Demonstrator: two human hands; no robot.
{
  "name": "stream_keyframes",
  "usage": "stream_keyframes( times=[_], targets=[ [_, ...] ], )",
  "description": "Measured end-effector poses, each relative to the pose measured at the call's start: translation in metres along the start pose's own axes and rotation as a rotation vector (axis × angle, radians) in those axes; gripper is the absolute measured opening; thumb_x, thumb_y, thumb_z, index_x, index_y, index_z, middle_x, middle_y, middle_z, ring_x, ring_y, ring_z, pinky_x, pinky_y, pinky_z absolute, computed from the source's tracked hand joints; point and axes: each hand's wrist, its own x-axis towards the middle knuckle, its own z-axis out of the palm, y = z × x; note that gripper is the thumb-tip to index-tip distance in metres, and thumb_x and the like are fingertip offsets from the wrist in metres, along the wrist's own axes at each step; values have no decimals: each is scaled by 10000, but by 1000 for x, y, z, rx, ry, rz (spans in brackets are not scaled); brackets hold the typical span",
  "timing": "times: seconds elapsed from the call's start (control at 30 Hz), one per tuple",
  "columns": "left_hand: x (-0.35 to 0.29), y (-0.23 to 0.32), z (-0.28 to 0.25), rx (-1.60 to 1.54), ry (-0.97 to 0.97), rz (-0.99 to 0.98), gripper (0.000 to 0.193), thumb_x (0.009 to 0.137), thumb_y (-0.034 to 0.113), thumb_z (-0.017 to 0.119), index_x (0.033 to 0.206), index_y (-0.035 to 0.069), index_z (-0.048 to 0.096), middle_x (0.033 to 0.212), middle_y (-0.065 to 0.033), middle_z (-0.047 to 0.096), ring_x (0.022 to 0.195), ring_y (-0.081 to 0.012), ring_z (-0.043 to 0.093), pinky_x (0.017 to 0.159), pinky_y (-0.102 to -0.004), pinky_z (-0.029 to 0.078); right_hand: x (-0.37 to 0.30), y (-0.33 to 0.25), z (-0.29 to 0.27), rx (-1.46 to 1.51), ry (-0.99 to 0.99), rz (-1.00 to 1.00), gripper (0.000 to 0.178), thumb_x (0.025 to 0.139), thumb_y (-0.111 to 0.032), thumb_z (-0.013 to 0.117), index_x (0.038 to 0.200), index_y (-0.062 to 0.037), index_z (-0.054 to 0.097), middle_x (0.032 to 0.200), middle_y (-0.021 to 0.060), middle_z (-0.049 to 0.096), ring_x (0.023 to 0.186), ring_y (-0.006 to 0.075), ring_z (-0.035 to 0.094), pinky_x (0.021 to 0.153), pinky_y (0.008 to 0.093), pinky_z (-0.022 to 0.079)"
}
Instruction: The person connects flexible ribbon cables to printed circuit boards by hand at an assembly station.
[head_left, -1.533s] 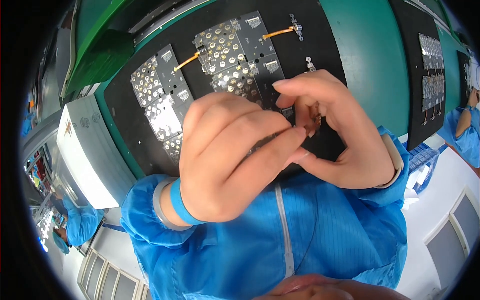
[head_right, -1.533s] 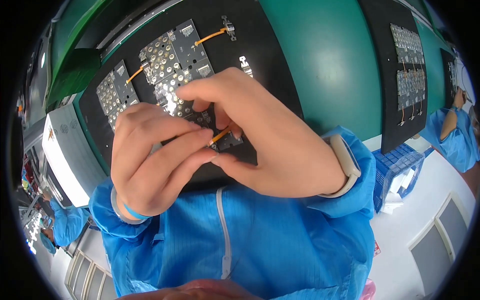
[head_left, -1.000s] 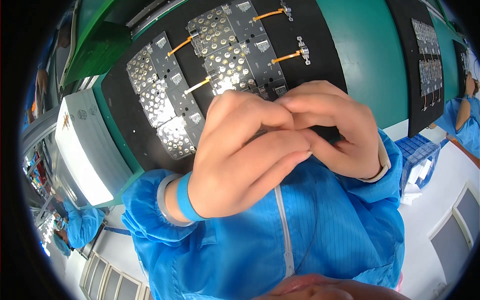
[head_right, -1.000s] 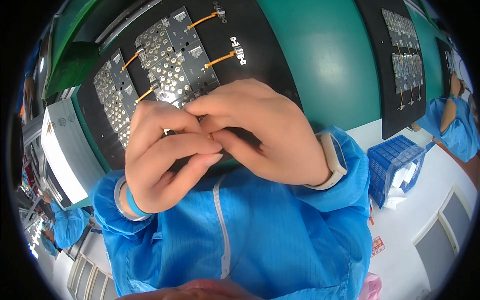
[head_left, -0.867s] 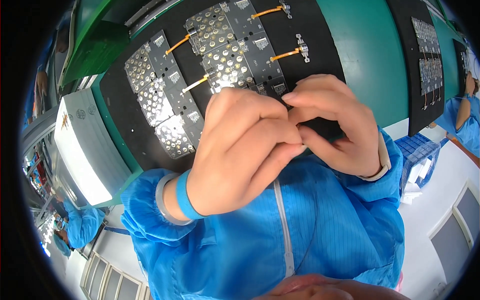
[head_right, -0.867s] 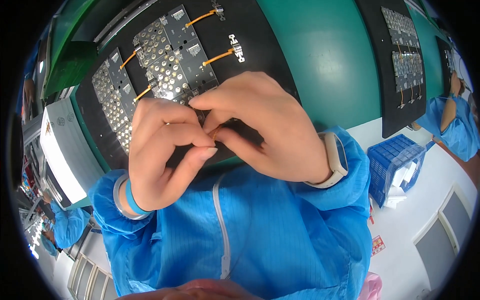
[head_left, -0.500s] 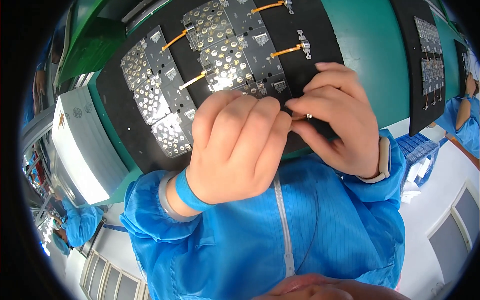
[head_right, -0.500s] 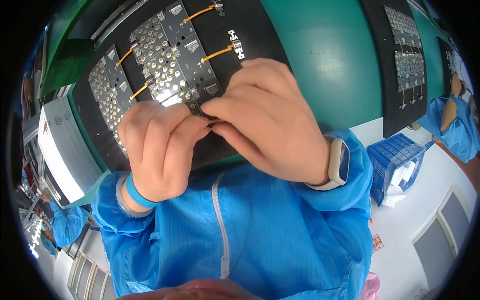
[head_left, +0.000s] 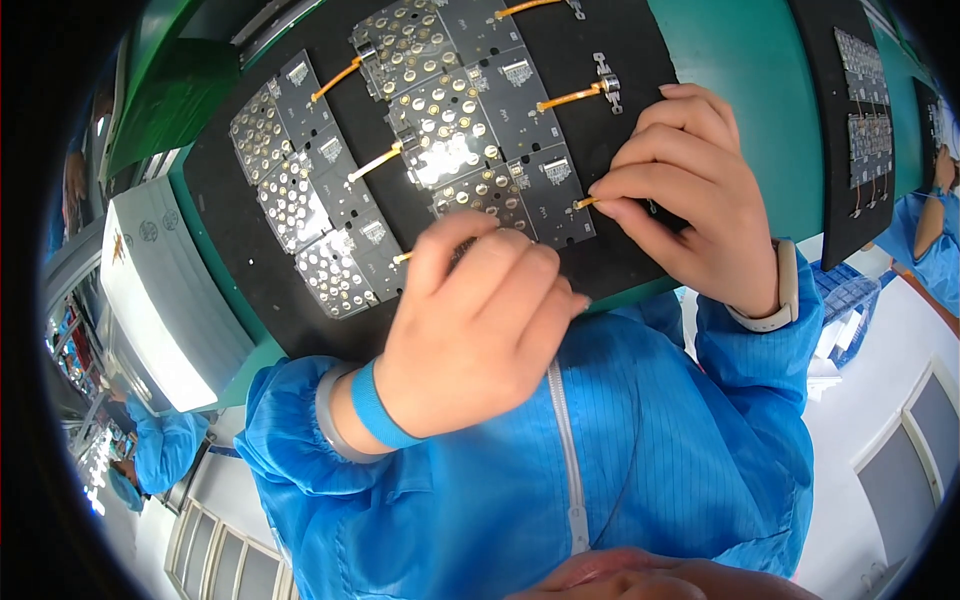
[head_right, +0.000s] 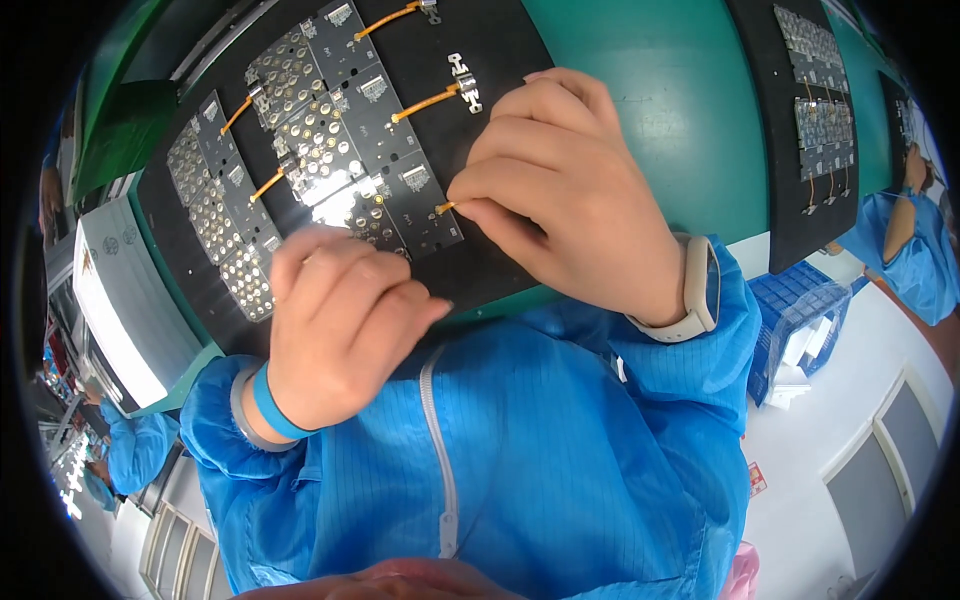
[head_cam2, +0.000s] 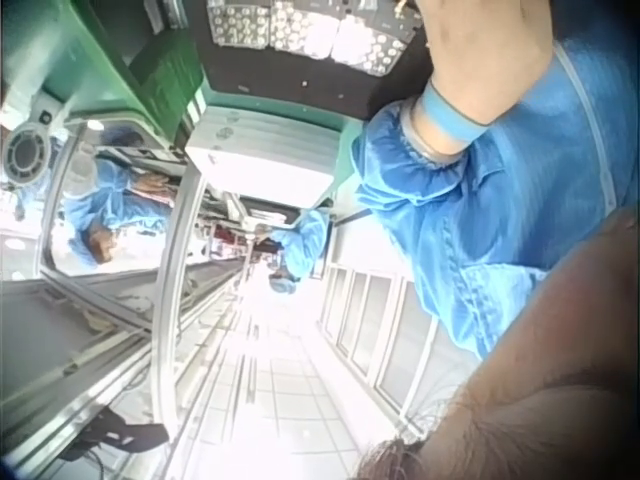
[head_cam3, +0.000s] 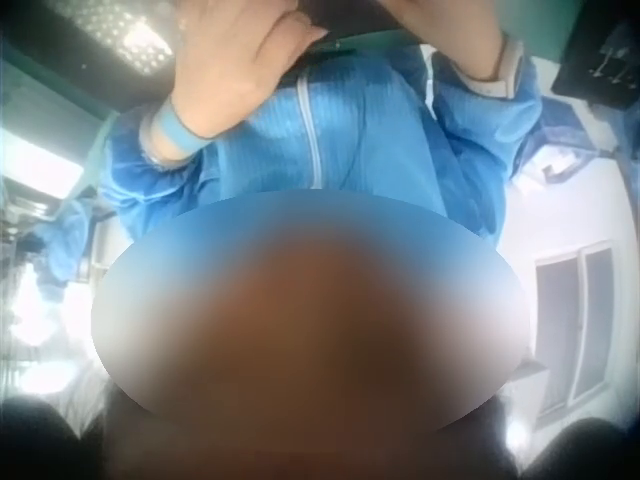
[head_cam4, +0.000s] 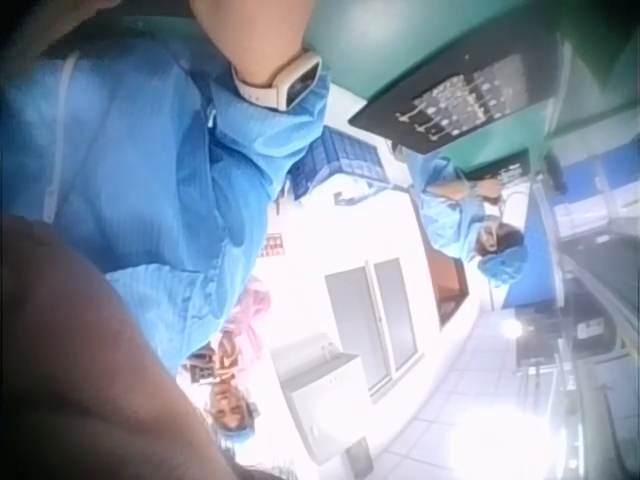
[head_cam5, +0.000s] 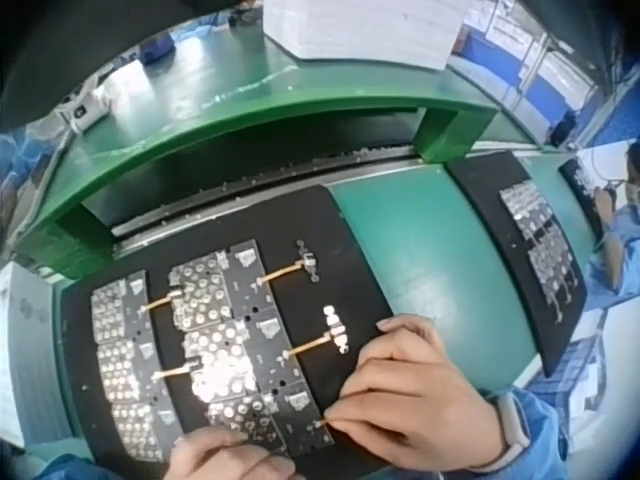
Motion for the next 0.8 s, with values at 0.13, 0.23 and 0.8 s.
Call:
stream_keyframes(
  times=[0.13,0.23,0.8],
  targets=[
    [-2,-11,7,273,93,-8,302,654,102,600,931,-12,635,966,-103,580,924,-224,547,848,-396,447,0,0,3,-5,7,-5,138,667,-70,745,786,-70,674,813,49,610,886,238,550,958,443,375],
    [-2,-13,11,395,80,-20,351,685,122,572,1003,-13,633,1006,-101,571,937,-218,545,853,-391,446,0,0,4,-19,10,-7,131,670,-74,747,781,-73,676,810,50,613,887,233,556,960,449,374],
    [3,-5,11,469,-5,-52,420,706,124,568,1117,81,645,1001,-74,558,883,-216,551,856,-393,435,0,-2,2,-57,-5,-9,132,649,-81,742,762,-78,674,789,39,612,870,233,558,962,473,369]
  ],
)
